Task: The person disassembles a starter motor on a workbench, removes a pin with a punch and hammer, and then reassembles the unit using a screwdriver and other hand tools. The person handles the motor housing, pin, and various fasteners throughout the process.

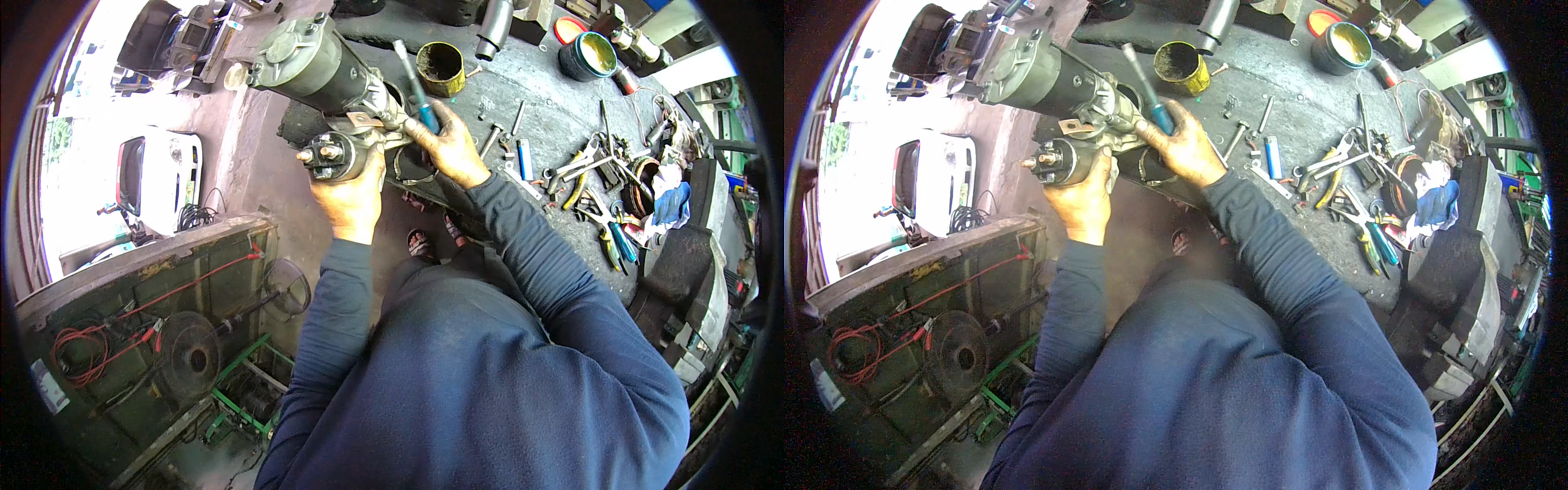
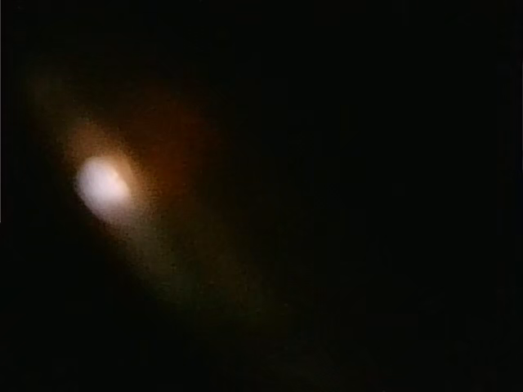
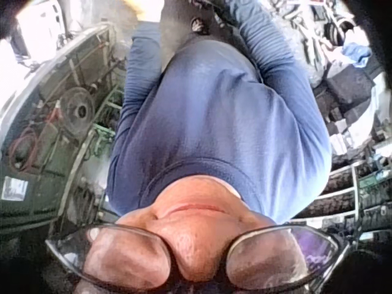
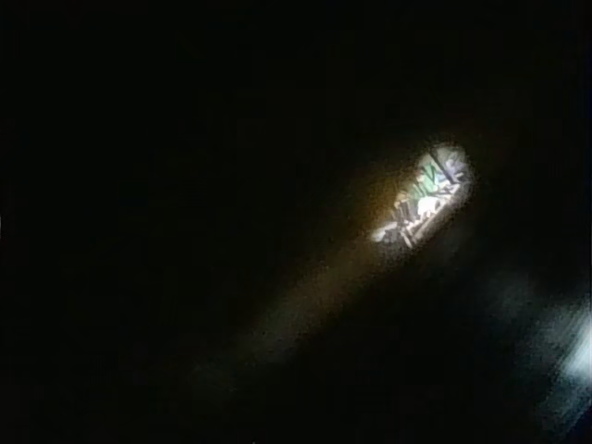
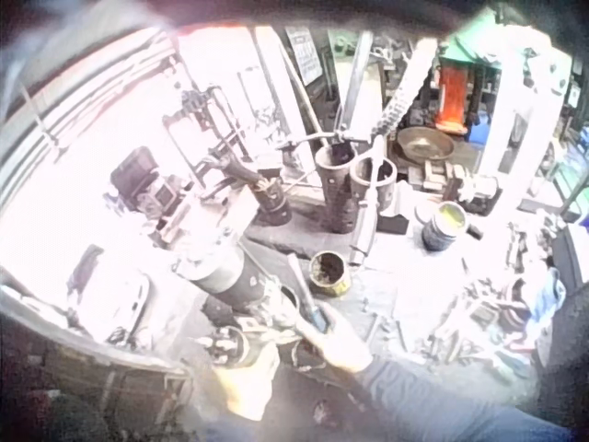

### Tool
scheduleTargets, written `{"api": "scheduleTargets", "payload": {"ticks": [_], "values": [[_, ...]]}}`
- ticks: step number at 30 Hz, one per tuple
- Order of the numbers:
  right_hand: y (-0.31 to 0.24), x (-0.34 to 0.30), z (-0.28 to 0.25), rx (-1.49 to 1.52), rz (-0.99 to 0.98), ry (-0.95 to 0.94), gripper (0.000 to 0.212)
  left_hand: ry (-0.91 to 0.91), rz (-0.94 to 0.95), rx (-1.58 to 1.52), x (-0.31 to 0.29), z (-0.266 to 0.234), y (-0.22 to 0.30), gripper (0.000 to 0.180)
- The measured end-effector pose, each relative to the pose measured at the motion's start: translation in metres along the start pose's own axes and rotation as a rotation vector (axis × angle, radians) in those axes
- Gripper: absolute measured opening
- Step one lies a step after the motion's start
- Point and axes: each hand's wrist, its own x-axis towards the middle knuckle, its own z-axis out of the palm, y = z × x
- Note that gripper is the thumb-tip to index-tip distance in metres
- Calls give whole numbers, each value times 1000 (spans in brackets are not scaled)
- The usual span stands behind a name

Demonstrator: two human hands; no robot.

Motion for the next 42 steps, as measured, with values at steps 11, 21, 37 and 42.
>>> {"api": "scheduleTargets", "payload": {"ticks": [11,21,37,42], "values": [[-3,22,13,405,288,-231,75,-11,73,37,6,-16,-20,34],[1,-20,58,324,129,125,66,-400,79,-62,40,-51,-1,31],[10,-49,82,164,201,272,83,-652,140,19,89,-80,-35,35],[45,-126,74,326,43,269,59,-607,-18,-27,75,-83,-15,42]]}}
